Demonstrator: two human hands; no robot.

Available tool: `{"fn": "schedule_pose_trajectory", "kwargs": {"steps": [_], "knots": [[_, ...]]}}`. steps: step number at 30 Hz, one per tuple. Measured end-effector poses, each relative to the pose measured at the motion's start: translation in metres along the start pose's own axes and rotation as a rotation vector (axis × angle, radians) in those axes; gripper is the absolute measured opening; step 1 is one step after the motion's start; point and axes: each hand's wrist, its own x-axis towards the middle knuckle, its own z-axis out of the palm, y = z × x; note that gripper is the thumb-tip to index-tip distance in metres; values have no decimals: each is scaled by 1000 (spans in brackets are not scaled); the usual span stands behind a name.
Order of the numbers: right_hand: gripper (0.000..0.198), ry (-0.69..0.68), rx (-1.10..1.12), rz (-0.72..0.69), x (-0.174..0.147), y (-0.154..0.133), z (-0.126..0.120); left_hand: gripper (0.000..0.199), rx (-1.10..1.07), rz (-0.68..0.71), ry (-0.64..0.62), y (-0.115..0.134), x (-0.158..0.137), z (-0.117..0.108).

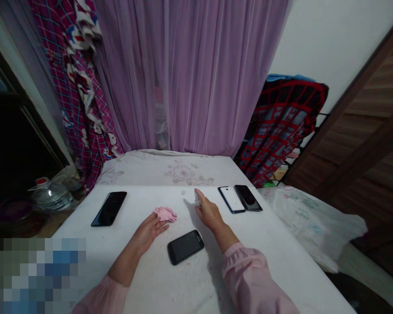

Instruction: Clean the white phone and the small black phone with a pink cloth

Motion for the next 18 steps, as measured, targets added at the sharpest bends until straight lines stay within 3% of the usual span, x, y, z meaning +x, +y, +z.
{"fn": "schedule_pose_trajectory", "kwargs": {"steps": [3, 9, 18], "knots": [[77, 5, 22, 27, 0, 4, -2, 21, 3, -9, -2, -1, 1, -1], [64, -17, 72, -72, -4, -2, 2, 25, 4, -4, -10, -2, 2, -4], [61, -18, 55, -145, 4, -13, 2, 22, 5, -17, 1, 0, 0, 0]]}}
